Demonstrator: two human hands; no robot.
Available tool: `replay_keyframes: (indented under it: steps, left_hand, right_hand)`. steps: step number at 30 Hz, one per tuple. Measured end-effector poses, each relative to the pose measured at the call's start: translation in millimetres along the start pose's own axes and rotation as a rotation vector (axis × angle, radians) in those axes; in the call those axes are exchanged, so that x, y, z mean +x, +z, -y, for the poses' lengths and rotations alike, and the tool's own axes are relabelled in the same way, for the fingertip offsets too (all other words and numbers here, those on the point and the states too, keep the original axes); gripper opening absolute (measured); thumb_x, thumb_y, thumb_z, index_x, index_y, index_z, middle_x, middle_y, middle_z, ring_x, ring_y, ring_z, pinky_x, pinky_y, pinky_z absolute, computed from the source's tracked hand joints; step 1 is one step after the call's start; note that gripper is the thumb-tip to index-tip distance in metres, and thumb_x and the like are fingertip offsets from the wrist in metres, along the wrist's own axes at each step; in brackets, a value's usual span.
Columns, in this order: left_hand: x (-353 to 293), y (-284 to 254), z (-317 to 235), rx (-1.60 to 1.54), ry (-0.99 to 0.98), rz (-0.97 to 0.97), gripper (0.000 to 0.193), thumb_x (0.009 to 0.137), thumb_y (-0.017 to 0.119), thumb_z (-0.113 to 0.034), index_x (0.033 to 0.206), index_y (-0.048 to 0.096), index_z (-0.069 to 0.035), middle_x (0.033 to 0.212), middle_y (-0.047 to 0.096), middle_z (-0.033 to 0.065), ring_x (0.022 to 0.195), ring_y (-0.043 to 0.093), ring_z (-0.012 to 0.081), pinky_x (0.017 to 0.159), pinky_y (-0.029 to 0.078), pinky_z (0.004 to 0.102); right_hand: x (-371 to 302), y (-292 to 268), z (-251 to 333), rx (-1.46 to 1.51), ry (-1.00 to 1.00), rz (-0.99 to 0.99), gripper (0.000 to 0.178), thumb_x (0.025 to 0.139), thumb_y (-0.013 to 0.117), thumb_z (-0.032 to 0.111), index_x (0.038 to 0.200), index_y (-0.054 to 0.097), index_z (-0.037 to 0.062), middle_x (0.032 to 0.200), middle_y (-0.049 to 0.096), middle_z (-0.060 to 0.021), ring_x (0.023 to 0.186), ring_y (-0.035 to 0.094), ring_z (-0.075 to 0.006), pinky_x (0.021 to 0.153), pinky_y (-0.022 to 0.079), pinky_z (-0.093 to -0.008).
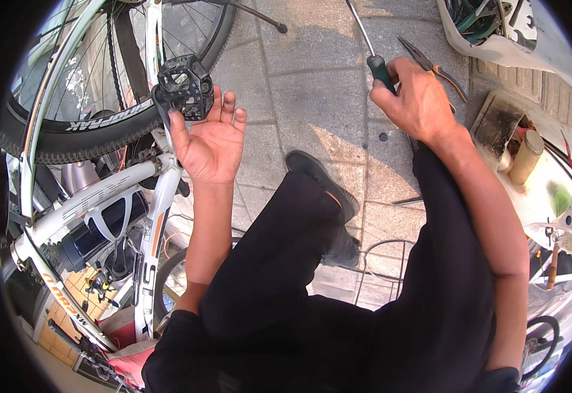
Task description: The person is repairing a bicycle pedal. They use a screwdriver to adjust screws on the pedal and a T-wrench to tighten the pedal onto the crank arm.
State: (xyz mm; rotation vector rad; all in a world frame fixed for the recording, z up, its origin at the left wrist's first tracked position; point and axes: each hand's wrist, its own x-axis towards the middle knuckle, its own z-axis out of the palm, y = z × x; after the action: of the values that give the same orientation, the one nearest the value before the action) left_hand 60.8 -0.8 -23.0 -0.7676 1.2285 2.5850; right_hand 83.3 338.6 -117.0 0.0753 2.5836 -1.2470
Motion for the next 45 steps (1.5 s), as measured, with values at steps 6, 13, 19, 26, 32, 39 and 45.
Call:
replay_keyframes:
  steps: [6,13,19,26,32,39,45]
  left_hand:
    - [4,20,-1,0.013,0.035,-0.023,0.060,0.092,0.072,-0.053,0.136,0.063,-0.013,0.135,0.066,0.0115,0.128,0.057,0.0334,0.104,0.048,0.0510]
    - [14,32,-5,-0.080,-0.002,-0.036,0.051,0.092,0.074,-0.047,0.130,0.068,-0.013,0.132,0.071,0.0049,0.128,0.061,0.0289,0.106,0.048,0.0517]
    - [15,32,-6,-0.079,-0.004,0.007,0.038,0.093,0.075,-0.042,0.120,0.072,-0.016,0.129,0.073,-0.0027,0.126,0.063,0.0259,0.102,0.049,0.0537]
    - [14,38,-5,-0.059,0.010,-0.057,0.034,0.091,0.078,-0.043,0.113,0.073,-0.017,0.119,0.074,0.0008,0.121,0.065,0.0277,0.096,0.054,0.0521]
    - [14,38,-5,-0.068,0.011,-0.066,0.035,0.090,0.079,-0.043,0.112,0.072,-0.016,0.119,0.074,0.0015,0.120,0.065,0.0277,0.097,0.053,0.0521]
    - [12,41,-4,-0.058,0.007,-0.081,0.035,0.091,0.078,-0.043,0.112,0.072,-0.017,0.120,0.074,0.0011,0.120,0.064,0.0273,0.098,0.051,0.0520]
    - [12,39,-4,-0.064,0.010,-0.090,0.033,0.091,0.078,-0.042,0.112,0.073,-0.017,0.120,0.074,0.0004,0.120,0.065,0.0274,0.099,0.051,0.0517]
  right_hand:
    - [-11,-48,55,0.394,-0.161,0.060,0.030,0.090,0.064,0.018,0.113,0.065,0.0003,0.087,0.063,-0.0145,0.073,0.062,-0.0291,0.071,0.052,-0.0375]
    - [-19,-44,74,0.337,-0.405,0.125,0.033,0.085,0.068,0.009,0.117,0.066,0.0024,0.095,0.057,-0.0116,0.084,0.061,-0.0256,0.074,0.050,-0.0355]
    - [-13,-36,83,0.339,-0.463,-0.023,0.034,0.084,0.073,0.011,0.116,0.068,0.0041,0.099,0.060,-0.0110,0.081,0.065,-0.0292,0.072,0.055,-0.0382]
    - [-13,-34,86,0.349,-0.443,-0.004,0.039,0.082,0.075,0.006,0.120,0.068,0.0050,0.105,0.060,-0.0125,0.085,0.064,-0.0280,0.075,0.054,-0.0371]
    - [-11,-31,87,0.344,-0.471,-0.074,0.034,0.082,0.074,0.012,0.115,0.069,0.0049,0.101,0.062,-0.0094,0.078,0.068,-0.0292,0.070,0.058,-0.0384]
    - [-12,-32,89,0.340,-0.438,-0.008,0.039,0.082,0.075,0.007,0.120,0.068,0.0064,0.105,0.060,-0.0112,0.084,0.065,-0.0268,0.073,0.055,-0.0369]
    - [-14,-30,91,0.246,-0.478,-0.042,0.041,0.081,0.076,0.008,0.121,0.067,0.0071,0.106,0.059,-0.0113,0.082,0.067,-0.0289,0.069,0.056,-0.0382]
